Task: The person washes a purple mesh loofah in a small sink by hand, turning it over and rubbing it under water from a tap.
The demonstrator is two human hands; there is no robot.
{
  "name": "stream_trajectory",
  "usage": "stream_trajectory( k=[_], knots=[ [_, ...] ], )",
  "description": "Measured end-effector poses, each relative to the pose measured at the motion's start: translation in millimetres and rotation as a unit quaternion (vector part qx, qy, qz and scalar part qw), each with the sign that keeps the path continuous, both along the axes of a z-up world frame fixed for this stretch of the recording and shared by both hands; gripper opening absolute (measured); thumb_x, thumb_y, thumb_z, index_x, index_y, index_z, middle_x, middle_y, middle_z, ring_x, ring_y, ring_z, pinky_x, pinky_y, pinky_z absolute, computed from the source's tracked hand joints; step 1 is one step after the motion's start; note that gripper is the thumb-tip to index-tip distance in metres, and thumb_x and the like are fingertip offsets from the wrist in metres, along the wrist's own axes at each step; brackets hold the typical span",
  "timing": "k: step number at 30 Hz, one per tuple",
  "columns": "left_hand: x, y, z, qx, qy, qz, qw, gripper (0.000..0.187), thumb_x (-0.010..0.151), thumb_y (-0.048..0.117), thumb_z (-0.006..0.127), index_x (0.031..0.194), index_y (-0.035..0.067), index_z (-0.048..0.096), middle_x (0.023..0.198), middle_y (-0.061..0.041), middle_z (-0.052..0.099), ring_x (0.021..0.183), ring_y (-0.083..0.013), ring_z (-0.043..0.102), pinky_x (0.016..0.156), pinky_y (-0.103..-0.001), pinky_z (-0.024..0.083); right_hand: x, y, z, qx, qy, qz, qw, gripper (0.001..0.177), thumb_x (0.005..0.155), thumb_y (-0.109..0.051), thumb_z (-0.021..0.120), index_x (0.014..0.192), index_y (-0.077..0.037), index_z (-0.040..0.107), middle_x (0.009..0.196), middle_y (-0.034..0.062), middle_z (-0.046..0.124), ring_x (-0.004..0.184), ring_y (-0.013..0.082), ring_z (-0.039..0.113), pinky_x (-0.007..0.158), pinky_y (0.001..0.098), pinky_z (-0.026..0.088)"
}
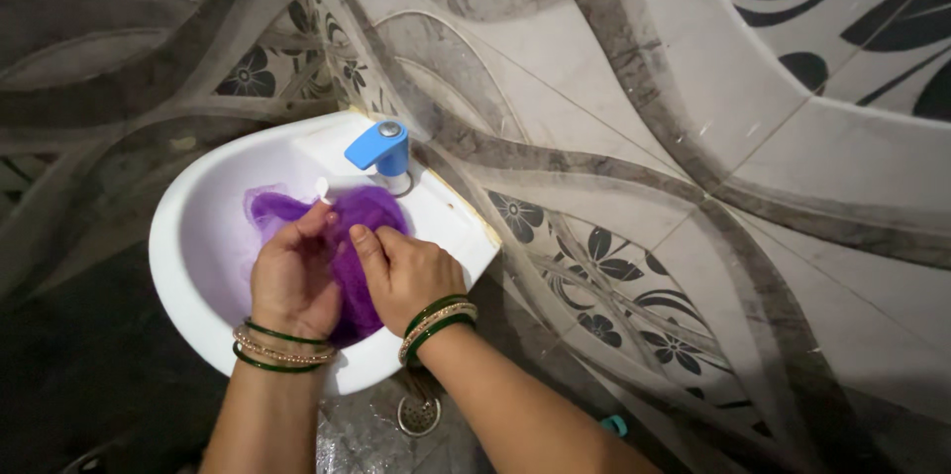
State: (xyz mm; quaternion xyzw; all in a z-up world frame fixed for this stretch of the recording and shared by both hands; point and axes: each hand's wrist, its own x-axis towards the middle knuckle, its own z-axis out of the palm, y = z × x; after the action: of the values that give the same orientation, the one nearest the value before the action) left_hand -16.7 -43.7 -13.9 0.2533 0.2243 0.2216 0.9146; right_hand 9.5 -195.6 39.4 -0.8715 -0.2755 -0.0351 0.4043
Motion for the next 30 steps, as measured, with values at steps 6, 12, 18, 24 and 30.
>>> stream_trajectory(
  k=[6,12,18,24,30],
  knots=[
    [2,5,0,0.120,0.167,0.097,0.974,0.014,0.089,-0.001,0.070,0.102,0.002,0.068,0.087,-0.005,0.070,0.070,-0.0129,0.061,0.064,-0.025,0.050,1,0,2,-0.005,0.014,-0.003,1.000,0.055,0.101,-0.057,0.044,0.078,-0.011,0.065,0.074,0.0185,0.070,0.072,0.0451,0.066,0.064,0.0566,0.050],
    [29,50,-24,0.141,0.163,-0.015,0.976,0.008,0.096,0.002,0.068,0.100,-0.005,0.069,0.086,-0.007,0.067,0.069,-0.0150,0.059,0.065,-0.028,0.052,2,-1,-2,0.003,0.011,-0.001,1.000,0.055,0.101,-0.056,0.044,0.078,-0.011,0.065,0.074,0.0187,0.069,0.073,0.0452,0.066,0.064,0.0573,0.049],
    [21,24,-25,0.377,0.263,0.139,0.877,0.028,0.082,0.001,0.074,0.109,-0.004,0.073,0.094,-0.011,0.073,0.077,-0.0162,0.066,0.068,-0.025,0.052,4,0,-1,-0.006,0.012,0.001,1.000,0.055,0.101,-0.057,0.044,0.077,-0.011,0.063,0.075,0.0187,0.069,0.072,0.0460,0.065,0.063,0.0583,0.048],
    [23,23,2,0.313,0.209,0.090,0.922,0.022,0.088,0.005,0.073,0.108,-0.003,0.077,0.092,-0.005,0.075,0.071,-0.0122,0.062,0.063,-0.025,0.049,2,-1,-2,-0.005,0.015,0.000,1.000,0.056,0.102,-0.057,0.044,0.076,-0.011,0.062,0.073,0.0182,0.069,0.072,0.0458,0.065,0.063,0.0582,0.048],
    [18,11,3,0.102,0.161,0.005,0.982,0.011,0.094,0.015,0.070,0.098,0.004,0.070,0.077,0.000,0.069,0.065,-0.0115,0.061,0.059,-0.026,0.052,3,-1,0,-0.001,0.013,-0.002,1.000,0.055,0.101,-0.057,0.045,0.077,-0.011,0.063,0.073,0.0180,0.069,0.071,0.0456,0.066,0.062,0.0577,0.049]
  ],
)
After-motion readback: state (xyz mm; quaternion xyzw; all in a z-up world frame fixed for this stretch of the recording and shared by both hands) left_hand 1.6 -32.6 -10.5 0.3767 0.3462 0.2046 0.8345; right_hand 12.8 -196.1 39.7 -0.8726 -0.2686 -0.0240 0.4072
